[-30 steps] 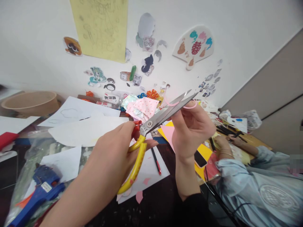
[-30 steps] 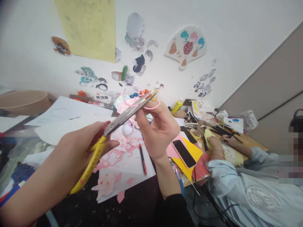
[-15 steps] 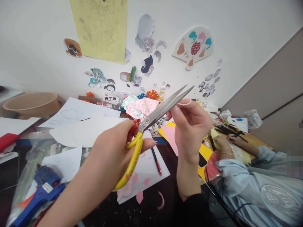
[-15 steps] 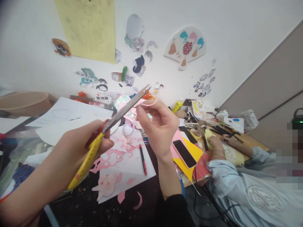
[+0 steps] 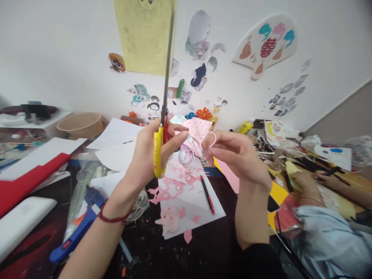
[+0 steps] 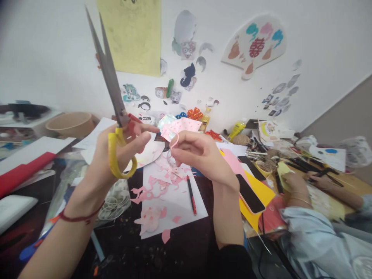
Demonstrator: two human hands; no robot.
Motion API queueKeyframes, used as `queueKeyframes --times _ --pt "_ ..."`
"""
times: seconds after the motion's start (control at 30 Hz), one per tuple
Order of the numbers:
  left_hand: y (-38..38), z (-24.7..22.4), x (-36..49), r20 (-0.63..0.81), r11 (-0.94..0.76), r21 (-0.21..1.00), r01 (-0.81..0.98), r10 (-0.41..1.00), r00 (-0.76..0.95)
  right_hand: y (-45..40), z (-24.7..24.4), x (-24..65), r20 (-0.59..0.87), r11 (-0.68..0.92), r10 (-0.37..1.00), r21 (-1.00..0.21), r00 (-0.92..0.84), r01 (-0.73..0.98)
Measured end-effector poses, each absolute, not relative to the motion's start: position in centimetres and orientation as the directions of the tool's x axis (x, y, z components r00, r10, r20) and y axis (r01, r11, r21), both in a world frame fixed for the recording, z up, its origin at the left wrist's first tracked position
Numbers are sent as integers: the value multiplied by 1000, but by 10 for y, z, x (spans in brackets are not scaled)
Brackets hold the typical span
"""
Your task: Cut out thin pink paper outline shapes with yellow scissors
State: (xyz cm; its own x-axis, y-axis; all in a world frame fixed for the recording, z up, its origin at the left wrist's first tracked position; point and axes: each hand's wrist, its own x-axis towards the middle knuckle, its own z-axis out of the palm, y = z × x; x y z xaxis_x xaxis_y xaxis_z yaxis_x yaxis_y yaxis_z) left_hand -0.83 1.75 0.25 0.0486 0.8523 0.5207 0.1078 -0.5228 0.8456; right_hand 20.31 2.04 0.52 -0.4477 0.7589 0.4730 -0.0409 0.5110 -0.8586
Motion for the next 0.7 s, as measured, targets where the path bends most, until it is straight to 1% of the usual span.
queueKeyframes --times 0.07,0.17,0.27,0.33,0.4,0.47,0.53,0.57,0.63,0.7 --pt "21 1 -9 512 -521 850 75 851 113 22 5 202 442 514 745 -858 -499 8" --pt "24 1 -9 464 -489 864 120 866 190 25 4 203 436 548 723 -835 -536 60" --pt "25 0 -6 420 -456 877 151 880 221 27 2 205 426 564 721 -819 -547 105" --pt "26 -1 -4 431 -460 875 150 882 189 28 2 205 439 576 719 -810 -539 108" --pt "26 -2 -4 497 -506 848 160 863 93 27 2 204 497 615 713 -782 -495 102" --pt "24 -2 -8 588 -569 790 230 809 -20 25 3 202 597 683 693 -723 -405 104" --pt "22 0 -16 670 -608 708 360 740 -67 22 4 201 709 763 637 -637 -302 114" --pt "20 1 -21 701 -628 653 423 713 -24 21 5 200 758 798 599 -590 -257 121" --pt "16 6 -30 766 -695 531 485 638 75 18 6 200 827 847 531 -509 -187 152" --pt "12 10 -38 724 -687 442 577 652 223 17 7 200 866 874 476 -448 -151 188"
